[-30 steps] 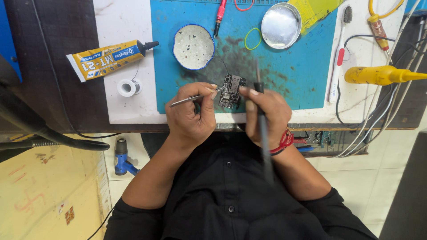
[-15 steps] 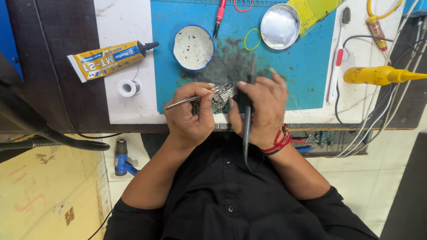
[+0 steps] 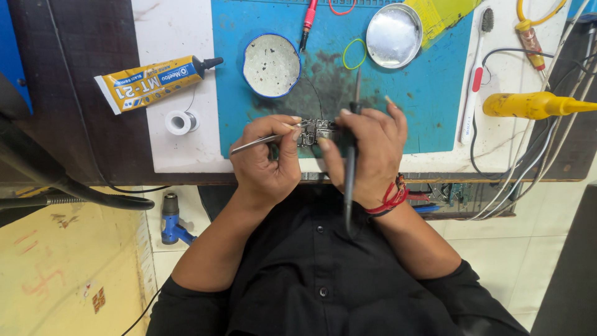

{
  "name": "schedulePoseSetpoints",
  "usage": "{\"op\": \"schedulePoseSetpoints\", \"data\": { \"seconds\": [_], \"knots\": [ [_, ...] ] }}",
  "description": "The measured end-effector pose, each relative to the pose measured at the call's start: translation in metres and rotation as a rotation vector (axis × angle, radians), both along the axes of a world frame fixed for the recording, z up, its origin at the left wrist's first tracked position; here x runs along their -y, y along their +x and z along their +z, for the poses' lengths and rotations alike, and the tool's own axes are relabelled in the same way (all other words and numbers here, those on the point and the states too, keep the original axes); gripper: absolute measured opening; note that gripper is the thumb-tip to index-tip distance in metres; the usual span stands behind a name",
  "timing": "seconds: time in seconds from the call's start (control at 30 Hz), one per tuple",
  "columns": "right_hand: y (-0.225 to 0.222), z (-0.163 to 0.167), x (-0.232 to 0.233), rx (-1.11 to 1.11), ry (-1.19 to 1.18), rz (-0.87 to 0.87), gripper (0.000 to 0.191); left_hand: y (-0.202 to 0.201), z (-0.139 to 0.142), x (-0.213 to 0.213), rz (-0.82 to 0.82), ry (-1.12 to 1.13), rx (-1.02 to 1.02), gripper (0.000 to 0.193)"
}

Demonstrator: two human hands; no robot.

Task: The person uses a soldering iron and tweezers to apply solder to a small circuit board. They repeatedly heat and feed solder to specific points on the board while holding it steady with tweezers.

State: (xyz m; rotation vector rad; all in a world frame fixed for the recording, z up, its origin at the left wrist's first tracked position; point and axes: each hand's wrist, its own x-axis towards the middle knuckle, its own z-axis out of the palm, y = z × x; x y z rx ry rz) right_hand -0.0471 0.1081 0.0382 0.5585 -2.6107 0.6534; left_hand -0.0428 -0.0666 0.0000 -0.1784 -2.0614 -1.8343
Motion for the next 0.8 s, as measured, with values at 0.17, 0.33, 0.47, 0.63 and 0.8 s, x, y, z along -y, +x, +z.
{"op": "schedulePoseSetpoints", "data": {
  "seconds": [0.17, 0.33, 0.47, 0.63, 0.8],
  "knots": [
    [0.025, -0.006, 0.0, 0.17, -0.567, 0.02, 0.037, 0.015, 0.01, 0.006, -0.041, -0.042, -0.002, 0.019],
    [0.032, 0.019, -0.002, 0.074, -0.384, -0.001, 0.02, 0.009, 0.043, 0.021, -0.062, -0.077, -0.029, 0.019],
    [0.032, 0.019, 0.005, 0.161, -0.561, 0.034, 0.016, 0.005, 0.054, 0.031, -0.073, -0.095, -0.03, 0.019],
    [0.031, 0.019, 0.008, 0.182, -0.587, 0.065, 0.014, 0.003, 0.057, 0.034, -0.07, -0.14, -0.023, 0.019],
    [0.029, 0.02, 0.007, 0.186, -0.52, 0.064, 0.011, 0.003, 0.055, 0.033, -0.065, -0.152, -0.037, 0.019]
  ]
}}
